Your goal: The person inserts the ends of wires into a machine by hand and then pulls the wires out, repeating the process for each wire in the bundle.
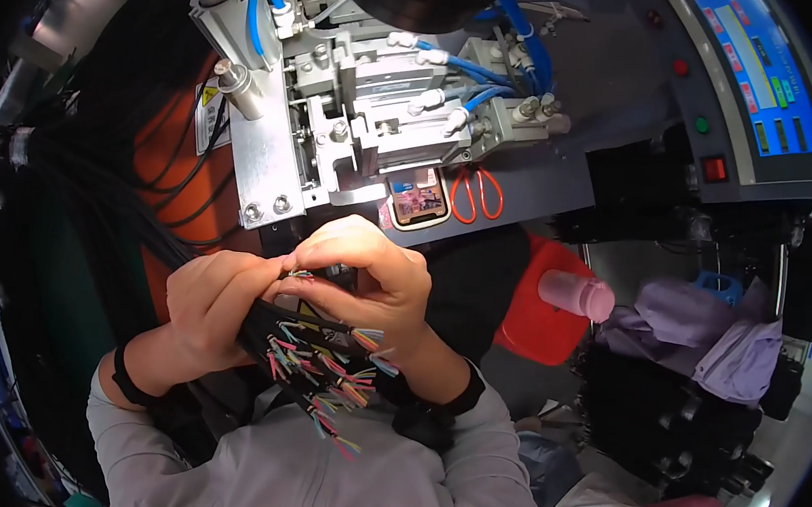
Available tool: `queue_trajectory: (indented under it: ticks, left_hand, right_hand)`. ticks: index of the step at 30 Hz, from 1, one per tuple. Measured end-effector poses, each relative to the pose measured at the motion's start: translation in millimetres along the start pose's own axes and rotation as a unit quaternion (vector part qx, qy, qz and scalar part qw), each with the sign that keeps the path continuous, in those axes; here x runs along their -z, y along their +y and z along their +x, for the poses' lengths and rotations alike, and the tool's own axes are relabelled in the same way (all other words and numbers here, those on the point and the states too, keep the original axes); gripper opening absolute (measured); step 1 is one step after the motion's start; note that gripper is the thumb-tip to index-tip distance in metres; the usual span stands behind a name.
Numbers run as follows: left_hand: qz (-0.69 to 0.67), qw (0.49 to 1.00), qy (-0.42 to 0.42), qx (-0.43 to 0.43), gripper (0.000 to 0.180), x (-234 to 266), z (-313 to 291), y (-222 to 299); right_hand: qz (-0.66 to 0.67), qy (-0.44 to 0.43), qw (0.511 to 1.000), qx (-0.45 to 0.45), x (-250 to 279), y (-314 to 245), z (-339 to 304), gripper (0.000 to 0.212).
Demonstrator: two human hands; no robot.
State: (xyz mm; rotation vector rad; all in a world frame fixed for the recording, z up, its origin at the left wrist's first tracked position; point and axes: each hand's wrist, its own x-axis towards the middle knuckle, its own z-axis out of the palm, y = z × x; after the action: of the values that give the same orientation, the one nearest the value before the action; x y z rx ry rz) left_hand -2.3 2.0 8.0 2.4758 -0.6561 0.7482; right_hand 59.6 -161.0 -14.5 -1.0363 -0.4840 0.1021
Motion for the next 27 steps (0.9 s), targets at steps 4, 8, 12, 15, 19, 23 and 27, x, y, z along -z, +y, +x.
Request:
queue_trajectory:
  ticks: [4, 8, 12, 15, 19, 23, 27]
  left_hand:
    - [0.009, 1.0, 0.027, -0.005, 0.026, -4, -3, 0]
    - [0.007, 1.0, 0.016, 0.0, 0.025, -5, -4, 2]
    - [0.002, 1.0, 0.003, 0.008, 0.025, -7, -6, 1]
    - [0.014, 1.0, -0.008, 0.009, 0.025, -6, -3, 3]
    - [0.034, 0.999, -0.029, 0.003, 0.028, -3, -1, 3]
    - [0.022, 0.999, -0.032, -0.012, 0.037, -5, -5, 2]
    - [0.057, 0.997, -0.044, -0.019, 0.032, -10, -9, 4]
  right_hand:
    - [-0.155, -0.04, 0.984, 0.083, 10, 6, -1, 0.018]
    - [-0.206, -0.116, 0.97, 0.056, 13, 2, -1, 0.018]
    - [-0.162, -0.016, 0.987, -0.003, 5, -2, -9, 0.019]
    - [-0.483, -0.037, 0.85, 0.206, -1, -13, -7, 0.015]
    - [-0.451, -0.11, 0.884, 0.046, 13, -24, -1, 0.015]
    - [-0.131, -0.019, 0.947, -0.293, 18, -29, -4, 0.017]
    - [-0.343, -0.033, 0.938, -0.045, 26, -6, -11, 0.015]
